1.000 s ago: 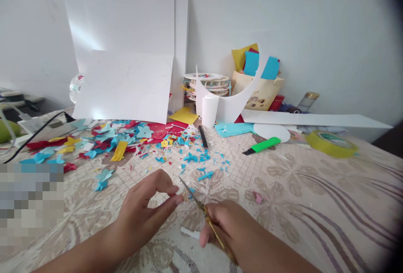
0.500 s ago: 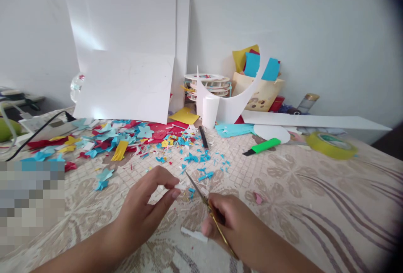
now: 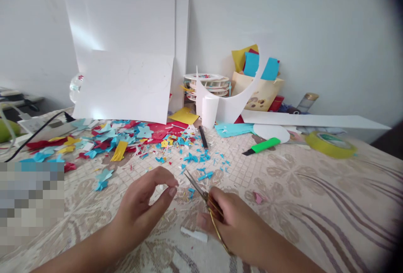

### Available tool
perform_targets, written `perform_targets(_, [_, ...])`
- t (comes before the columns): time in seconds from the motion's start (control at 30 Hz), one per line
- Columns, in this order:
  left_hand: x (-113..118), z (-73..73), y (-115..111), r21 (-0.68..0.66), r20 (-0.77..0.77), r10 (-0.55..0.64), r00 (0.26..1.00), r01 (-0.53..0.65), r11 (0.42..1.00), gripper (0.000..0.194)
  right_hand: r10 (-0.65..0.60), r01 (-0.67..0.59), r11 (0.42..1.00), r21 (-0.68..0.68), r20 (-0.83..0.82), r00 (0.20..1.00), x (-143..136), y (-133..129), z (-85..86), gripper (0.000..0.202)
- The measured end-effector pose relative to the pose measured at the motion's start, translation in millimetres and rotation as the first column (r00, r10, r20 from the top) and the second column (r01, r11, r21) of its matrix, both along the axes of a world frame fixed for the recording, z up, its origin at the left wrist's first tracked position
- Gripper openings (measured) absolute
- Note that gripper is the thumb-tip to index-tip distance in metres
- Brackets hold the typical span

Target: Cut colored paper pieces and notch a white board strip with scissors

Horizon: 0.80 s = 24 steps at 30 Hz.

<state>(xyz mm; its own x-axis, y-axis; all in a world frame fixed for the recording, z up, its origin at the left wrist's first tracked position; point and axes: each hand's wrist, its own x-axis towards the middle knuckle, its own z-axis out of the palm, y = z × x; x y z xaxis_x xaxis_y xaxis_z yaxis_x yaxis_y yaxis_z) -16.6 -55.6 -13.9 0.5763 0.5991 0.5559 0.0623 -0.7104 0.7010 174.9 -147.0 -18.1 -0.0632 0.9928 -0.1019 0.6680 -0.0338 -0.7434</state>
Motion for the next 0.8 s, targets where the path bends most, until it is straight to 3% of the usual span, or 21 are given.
perform_targets(0.1, [-1.5,5.2,-0.2,0.028,-0.011,0.007,1.000,-0.007,1.000,0.021,-0.016,0.016,1.000,0.015,0.046,0.999,0.8,2.8,-2.3,0.027])
perform_targets(0.3, [-1.1,8.1,-0.1,0.097,-0.005,0.040,0.999,-0.039,0.995,0.028,0.082,-0.083,0.996,0.032,0.025,0.996,1.2,1.9,2.8,0.027])
perform_targets(0.47, [2.7,2.1,-3.5,-0.046,0.043,0.114,0.993,-0.112,0.993,0.023,0.091,-0.091,0.996,0.014,-0.005,0.996,-0.5,0.8,2.9,0.029])
perform_targets(0.63, [6.5,-0.1,-4.5,-0.169,0.073,0.096,0.993,-0.083,0.982,0.018,0.132,-0.141,0.989,-0.038,-0.182,0.974,-2.7,-0.7,6.5,0.012])
perform_targets(0.8, [7.6,-2.9,-7.3,-0.298,0.135,0.099,0.986,-0.055,0.953,0.019,0.163,-0.166,0.986,-0.002,-0.168,0.972,-1.8,0.2,6.2,0.013])
